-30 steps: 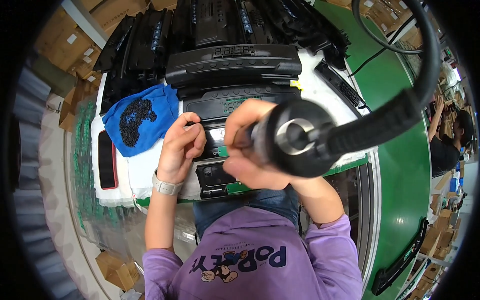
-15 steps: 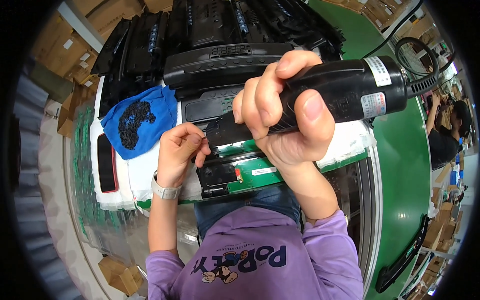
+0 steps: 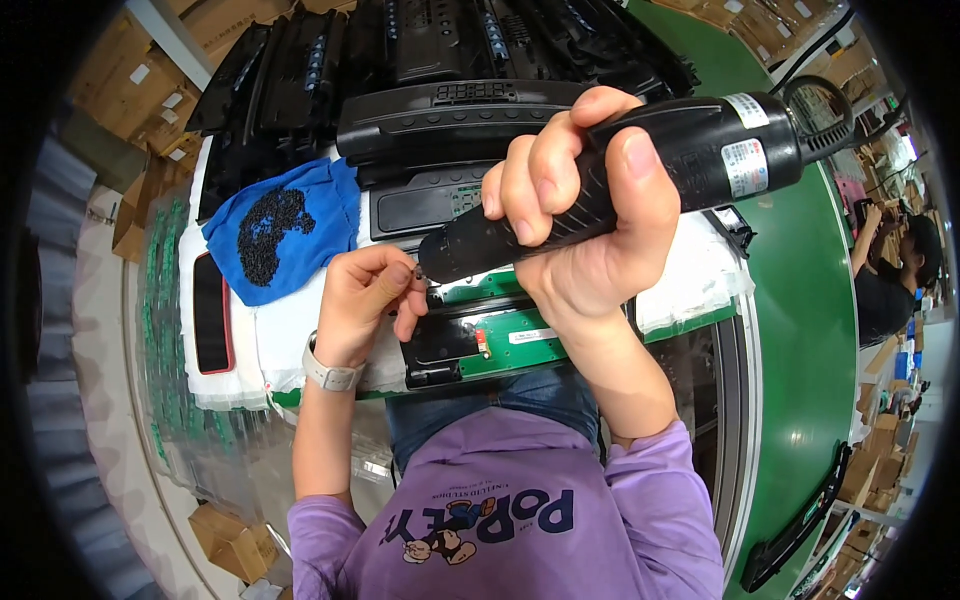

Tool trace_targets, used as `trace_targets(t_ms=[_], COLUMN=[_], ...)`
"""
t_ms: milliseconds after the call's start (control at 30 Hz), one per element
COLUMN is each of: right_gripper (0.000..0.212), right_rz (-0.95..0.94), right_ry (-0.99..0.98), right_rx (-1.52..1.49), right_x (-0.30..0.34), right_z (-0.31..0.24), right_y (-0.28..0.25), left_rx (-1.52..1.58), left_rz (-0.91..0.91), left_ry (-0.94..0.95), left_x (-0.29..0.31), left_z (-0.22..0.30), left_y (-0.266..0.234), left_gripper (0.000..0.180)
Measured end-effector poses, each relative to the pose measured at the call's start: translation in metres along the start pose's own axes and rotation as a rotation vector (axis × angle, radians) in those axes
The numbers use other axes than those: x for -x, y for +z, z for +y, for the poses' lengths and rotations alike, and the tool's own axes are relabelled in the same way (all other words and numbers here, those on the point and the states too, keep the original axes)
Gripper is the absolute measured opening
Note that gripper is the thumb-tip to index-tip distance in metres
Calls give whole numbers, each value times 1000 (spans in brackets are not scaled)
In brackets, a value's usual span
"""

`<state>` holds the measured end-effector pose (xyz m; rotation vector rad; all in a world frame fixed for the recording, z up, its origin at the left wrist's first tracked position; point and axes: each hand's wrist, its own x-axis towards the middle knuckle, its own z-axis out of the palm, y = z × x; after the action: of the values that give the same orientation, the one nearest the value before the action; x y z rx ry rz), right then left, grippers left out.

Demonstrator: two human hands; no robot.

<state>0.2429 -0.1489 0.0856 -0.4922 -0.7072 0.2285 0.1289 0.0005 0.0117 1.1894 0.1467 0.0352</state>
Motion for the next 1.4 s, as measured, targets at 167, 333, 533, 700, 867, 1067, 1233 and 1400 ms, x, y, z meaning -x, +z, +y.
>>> trace_targets(t_ms=[167, 333, 533, 700, 867, 1067, 1233, 1400], right_gripper=[27, 33, 34, 33, 33, 29, 30, 29], right_rz=[11, -83, -141, -169, -120, -89, -61, 22], right_ry=[66, 53, 139, 186, 75, 4, 9, -51], right_rx=[55, 89, 230, 306, 166, 82, 70, 38], right_x=[5, 6, 7, 14, 10, 7, 3, 3], right_z=[7, 8, 6, 10, 6, -1, -4, -1], right_y=[0, 2, -2, -3, -3, -9, -7, -2], left_rx=[-27, -77, 59, -157, -287, -424, -347, -129], left_rz=[79, 134, 277, 203, 131, 65, 33, 7], left_ry=[36, 52, 254, 191, 53, 146, 170, 147], left_x=[-2, -3, -8, -6, -2, 0, 2, 1], left_z=[-8, -7, -9, -10, -8, -4, -4, -4], left_y=[2, 2, -3, -7, 2, 2, 1, -3], left_gripper=[20, 34, 22, 15, 14, 10, 11, 13])
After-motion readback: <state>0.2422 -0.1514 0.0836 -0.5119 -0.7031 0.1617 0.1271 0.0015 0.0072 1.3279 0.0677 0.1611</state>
